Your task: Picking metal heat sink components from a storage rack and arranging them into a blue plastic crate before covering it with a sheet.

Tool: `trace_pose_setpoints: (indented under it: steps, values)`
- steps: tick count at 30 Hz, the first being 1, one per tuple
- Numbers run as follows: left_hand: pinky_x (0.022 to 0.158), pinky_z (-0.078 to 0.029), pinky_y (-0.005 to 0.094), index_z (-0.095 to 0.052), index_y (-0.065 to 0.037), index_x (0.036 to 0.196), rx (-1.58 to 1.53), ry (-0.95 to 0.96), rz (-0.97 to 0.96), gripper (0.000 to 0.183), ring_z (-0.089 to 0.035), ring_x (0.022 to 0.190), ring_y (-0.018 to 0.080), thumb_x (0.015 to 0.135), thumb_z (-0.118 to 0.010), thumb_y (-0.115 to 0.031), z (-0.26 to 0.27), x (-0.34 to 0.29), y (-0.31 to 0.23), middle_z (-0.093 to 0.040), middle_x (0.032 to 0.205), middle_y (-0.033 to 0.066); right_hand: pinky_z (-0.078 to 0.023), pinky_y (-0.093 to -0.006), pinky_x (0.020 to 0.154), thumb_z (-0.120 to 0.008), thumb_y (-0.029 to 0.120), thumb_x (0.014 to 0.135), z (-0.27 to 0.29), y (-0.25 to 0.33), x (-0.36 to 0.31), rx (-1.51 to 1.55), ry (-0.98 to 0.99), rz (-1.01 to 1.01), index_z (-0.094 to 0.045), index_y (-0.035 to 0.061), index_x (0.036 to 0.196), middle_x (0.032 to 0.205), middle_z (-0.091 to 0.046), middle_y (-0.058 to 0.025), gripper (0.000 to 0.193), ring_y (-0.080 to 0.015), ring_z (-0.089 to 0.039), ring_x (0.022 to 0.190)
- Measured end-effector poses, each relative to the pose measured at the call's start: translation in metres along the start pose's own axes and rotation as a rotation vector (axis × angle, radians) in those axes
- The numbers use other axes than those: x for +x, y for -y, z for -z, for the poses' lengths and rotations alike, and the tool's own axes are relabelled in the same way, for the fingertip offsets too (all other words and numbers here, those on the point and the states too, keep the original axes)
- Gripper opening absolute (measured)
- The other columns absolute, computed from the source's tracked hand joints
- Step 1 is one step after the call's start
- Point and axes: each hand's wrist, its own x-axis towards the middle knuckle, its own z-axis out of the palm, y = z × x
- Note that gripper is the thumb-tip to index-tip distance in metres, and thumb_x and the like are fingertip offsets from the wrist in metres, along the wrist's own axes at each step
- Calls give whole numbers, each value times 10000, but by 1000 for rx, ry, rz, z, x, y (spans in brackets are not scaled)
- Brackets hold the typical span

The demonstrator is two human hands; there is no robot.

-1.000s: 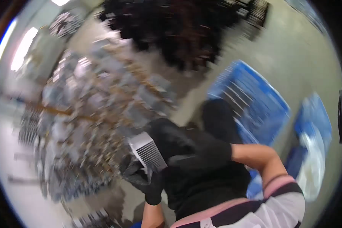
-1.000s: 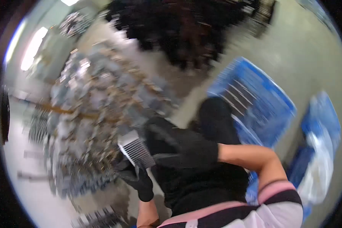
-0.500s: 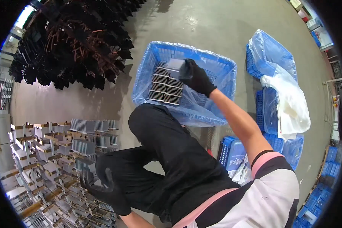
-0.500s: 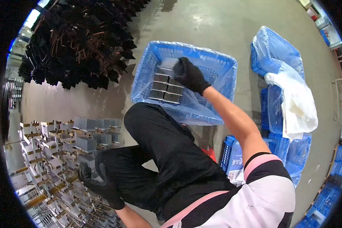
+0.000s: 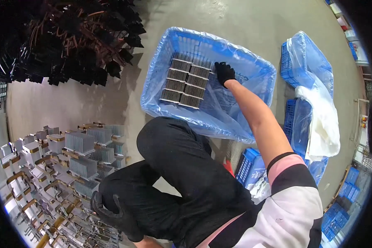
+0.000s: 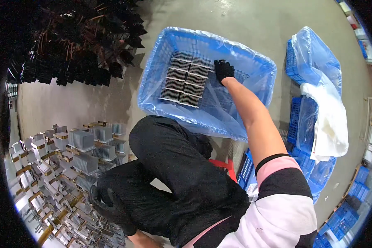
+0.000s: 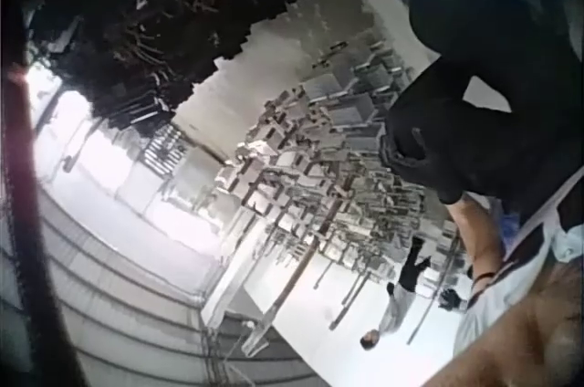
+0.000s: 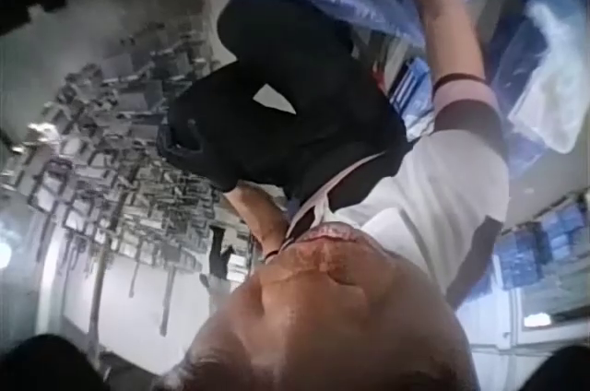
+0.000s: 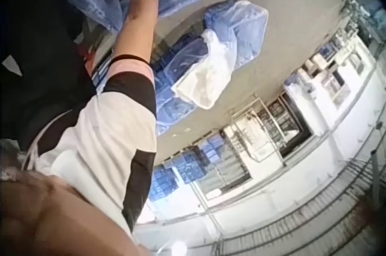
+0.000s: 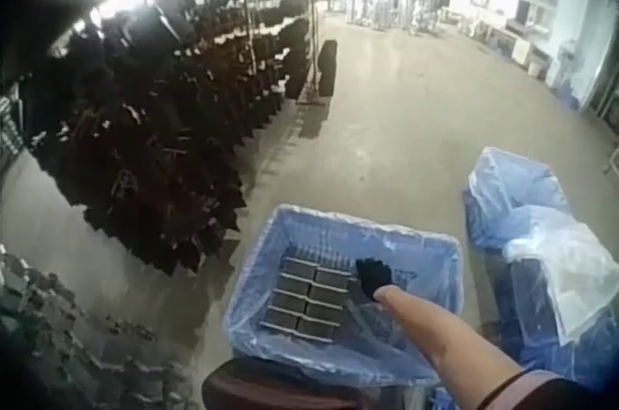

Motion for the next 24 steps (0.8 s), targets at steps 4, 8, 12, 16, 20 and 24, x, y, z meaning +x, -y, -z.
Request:
trace_pose_setpoints:
  steps: [4, 8, 12, 16, 20, 24]
  values:
    - [1057, -402, 467, -530, 35, 1276, 87, 0, -78, 469, -535, 1199, 368, 949, -661, -274, 2, 4, -4, -580, 1260, 212, -447, -560, 937, -438, 182, 953, 1, 5, -1, 90, 30, -33, -501, 231, 1388, 1317, -549, -126, 442, -365, -551, 1168]
    - [1055, -404, 470, -535, 33, 1264, 126, 11, -91, 461, -532, 1213, 365, 956, -650, -290, 0, 7, -1, -577, 1264, 214, -450, -554, 921, -433, 170, 955, 4, 5, -13, 97, -93, 17, -502, 237, 1386, 1294, -557, -122, 442, -365, -561, 1138]
    - [1047, -409, 476, -539, 24, 1252, 125, 5, -99, 445, -543, 1182, 366, 963, -638, -300, -1, 9, -3, -583, 1233, 207, -494, -552, 808, -459, 160, 935, 9, 13, -8, -129, -98, -6, -523, 239, 1359, 1209, -598, -114, 436, -326, -610, 1027]
    - [1031, -411, 478, -544, 16, 1224, 85, -10, -112, 419, -546, 1143, 369, 965, -633, -302, 1, 8, 1, -585, 1184, 198, -466, -556, 873, -435, 187, 961, 6, 31, -15, -150, -65, -88, -491, 244, 1393, 1255, -556, -117, 440, -351, -555, 1121]
    - [1020, -406, 472, -549, 17, 1191, 58, -45, -140, 395, -541, 1121, 366, 966, -628, -297, 0, 6, 2, -582, 1146, 190, -434, -577, 929, -427, 212, 972, 3, 31, -14, 37, 42, -160, -466, 250, 1412, 1333, -524, -124, 444, -368, -530, 1179]
    - [1057, -378, 484, -574, 14, 1193, -61, -71, -39, 399, -529, 1188, 387, 916, -671, -257, -1, 1, -1, -587, 1238, 207, -492, -550, 872, -454, 165, 937, -3, 20, -34, 1, -135, -47, -518, 228, 1378, 1276, -584, -168, 450, -369, -606, 1072]
